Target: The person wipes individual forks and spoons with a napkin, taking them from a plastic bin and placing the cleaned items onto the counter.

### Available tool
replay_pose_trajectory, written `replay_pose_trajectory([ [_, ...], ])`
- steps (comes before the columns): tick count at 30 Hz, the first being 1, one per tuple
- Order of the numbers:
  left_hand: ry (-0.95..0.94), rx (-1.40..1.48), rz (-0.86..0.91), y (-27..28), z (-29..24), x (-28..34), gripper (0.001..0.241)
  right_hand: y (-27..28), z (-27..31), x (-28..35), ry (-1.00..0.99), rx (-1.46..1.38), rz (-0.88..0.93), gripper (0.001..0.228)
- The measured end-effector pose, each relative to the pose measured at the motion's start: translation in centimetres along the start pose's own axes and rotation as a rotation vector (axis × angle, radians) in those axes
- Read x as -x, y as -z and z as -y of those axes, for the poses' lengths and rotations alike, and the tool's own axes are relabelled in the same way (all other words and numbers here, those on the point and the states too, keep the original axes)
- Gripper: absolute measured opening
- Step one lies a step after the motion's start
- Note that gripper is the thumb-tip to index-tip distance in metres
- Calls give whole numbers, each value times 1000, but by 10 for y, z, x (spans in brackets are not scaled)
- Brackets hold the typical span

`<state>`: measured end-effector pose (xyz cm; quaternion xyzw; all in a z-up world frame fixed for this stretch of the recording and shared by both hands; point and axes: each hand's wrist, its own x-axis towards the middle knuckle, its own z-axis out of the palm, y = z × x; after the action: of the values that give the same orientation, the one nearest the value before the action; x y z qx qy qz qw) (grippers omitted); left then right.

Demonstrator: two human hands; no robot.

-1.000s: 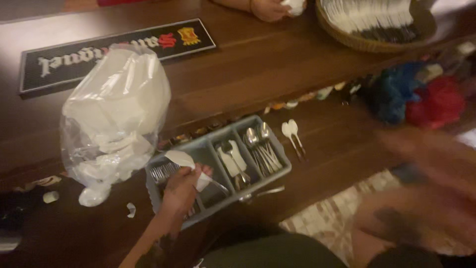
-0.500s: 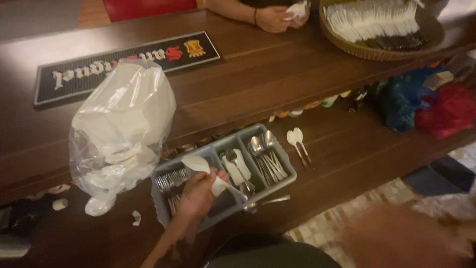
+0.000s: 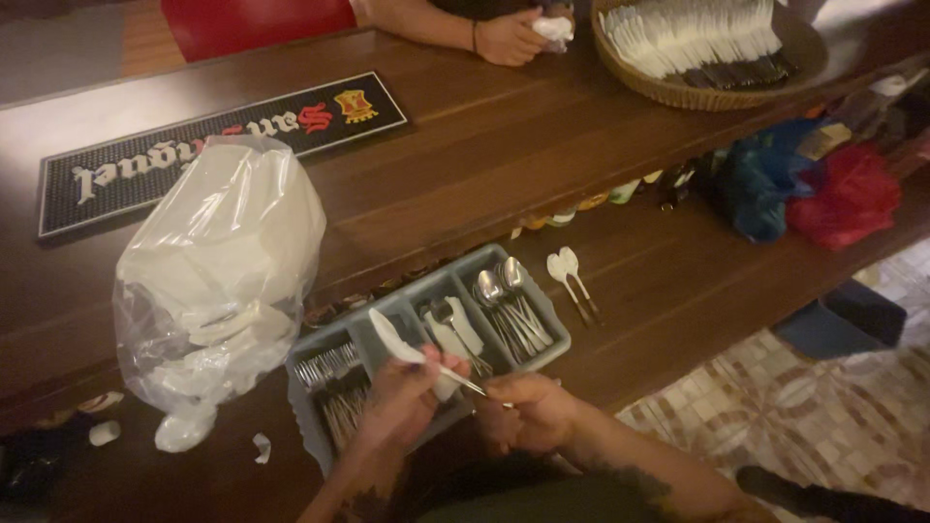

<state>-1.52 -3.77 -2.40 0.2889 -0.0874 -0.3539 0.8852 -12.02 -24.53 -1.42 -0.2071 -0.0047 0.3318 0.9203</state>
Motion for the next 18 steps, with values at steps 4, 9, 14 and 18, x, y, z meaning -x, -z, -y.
replay_pose_trajectory([
  [4,16,35,-265,9,12,-3,12,-1,-15,-14,120,737,-628,18],
  [9,77,14,-289,12,24,-1,14,5,-19,-14,97,309,-440,23],
  [14,-9,29,-258,7,34,7,15,1,-19,-11,411,864,-510,20],
  [18,123,36,-473,0,23,8,14,-1,-16,-17,287,749,-463,28],
])
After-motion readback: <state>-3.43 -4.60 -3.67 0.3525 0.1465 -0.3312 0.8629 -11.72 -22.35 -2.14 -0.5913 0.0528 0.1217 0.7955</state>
